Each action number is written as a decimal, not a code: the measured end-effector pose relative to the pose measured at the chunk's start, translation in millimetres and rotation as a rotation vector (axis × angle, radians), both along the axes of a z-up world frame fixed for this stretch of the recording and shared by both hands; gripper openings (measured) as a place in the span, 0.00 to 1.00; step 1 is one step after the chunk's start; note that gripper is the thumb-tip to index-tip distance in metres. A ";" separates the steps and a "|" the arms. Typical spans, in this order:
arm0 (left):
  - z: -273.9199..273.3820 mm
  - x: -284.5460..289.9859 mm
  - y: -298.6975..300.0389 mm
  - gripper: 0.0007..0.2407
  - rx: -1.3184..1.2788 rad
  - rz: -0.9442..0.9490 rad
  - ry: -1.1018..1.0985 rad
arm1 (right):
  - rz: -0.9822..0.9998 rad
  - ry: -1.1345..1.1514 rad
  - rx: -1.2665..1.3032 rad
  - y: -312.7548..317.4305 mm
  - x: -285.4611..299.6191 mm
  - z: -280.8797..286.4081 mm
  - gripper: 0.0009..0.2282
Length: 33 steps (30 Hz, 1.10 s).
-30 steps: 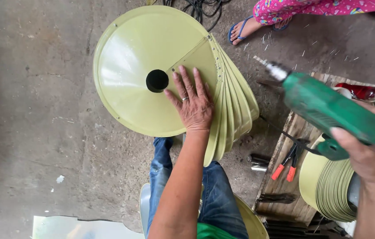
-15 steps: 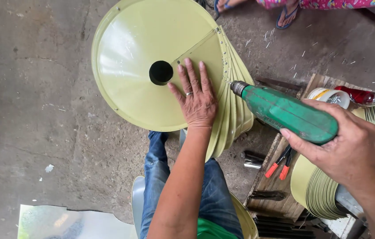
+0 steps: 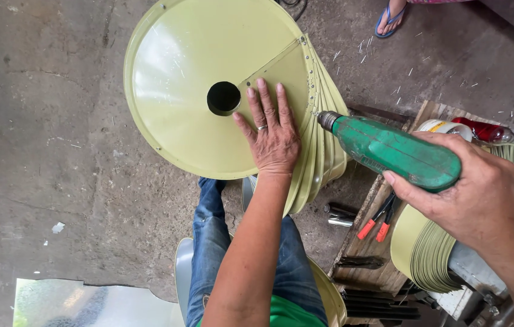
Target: The person assembles a roof turbine ventilator on the workshop floor, aligning a curved metal vane against the circular base plate and holding it in place while driving rivets with a power drill. They reposition the vane and press the assembly together between fastening steps, with another person assisting with a riveting tool.
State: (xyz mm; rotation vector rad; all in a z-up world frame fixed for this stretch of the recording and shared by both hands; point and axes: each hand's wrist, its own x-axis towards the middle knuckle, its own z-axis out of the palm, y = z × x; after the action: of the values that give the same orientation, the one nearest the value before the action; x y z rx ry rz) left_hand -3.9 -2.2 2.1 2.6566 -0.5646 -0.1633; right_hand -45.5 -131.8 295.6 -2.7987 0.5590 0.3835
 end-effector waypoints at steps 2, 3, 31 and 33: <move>0.7 0.1 0.3 0.23 0.001 -0.004 -0.002 | -0.024 0.127 -0.035 -1.1 3.1 -0.7 0.27; 0.8 1.1 -0.6 0.23 0.002 0.001 0.000 | -0.019 0.129 -0.034 -0.4 8.3 0.1 0.27; 4.1 0.6 -2.5 0.24 0.076 -0.040 0.021 | -0.007 0.206 -0.034 2.0 61.2 5.7 0.21; 4.2 -0.6 -4.0 0.24 0.079 -0.041 0.023 | 0.081 0.147 -0.048 4.7 63.5 6.8 0.21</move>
State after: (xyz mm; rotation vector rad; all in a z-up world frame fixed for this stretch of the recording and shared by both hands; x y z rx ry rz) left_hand -4.4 -6.2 6.3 2.7162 -0.6178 -0.2331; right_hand 18.0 -127.2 302.4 -2.8619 0.4931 0.6045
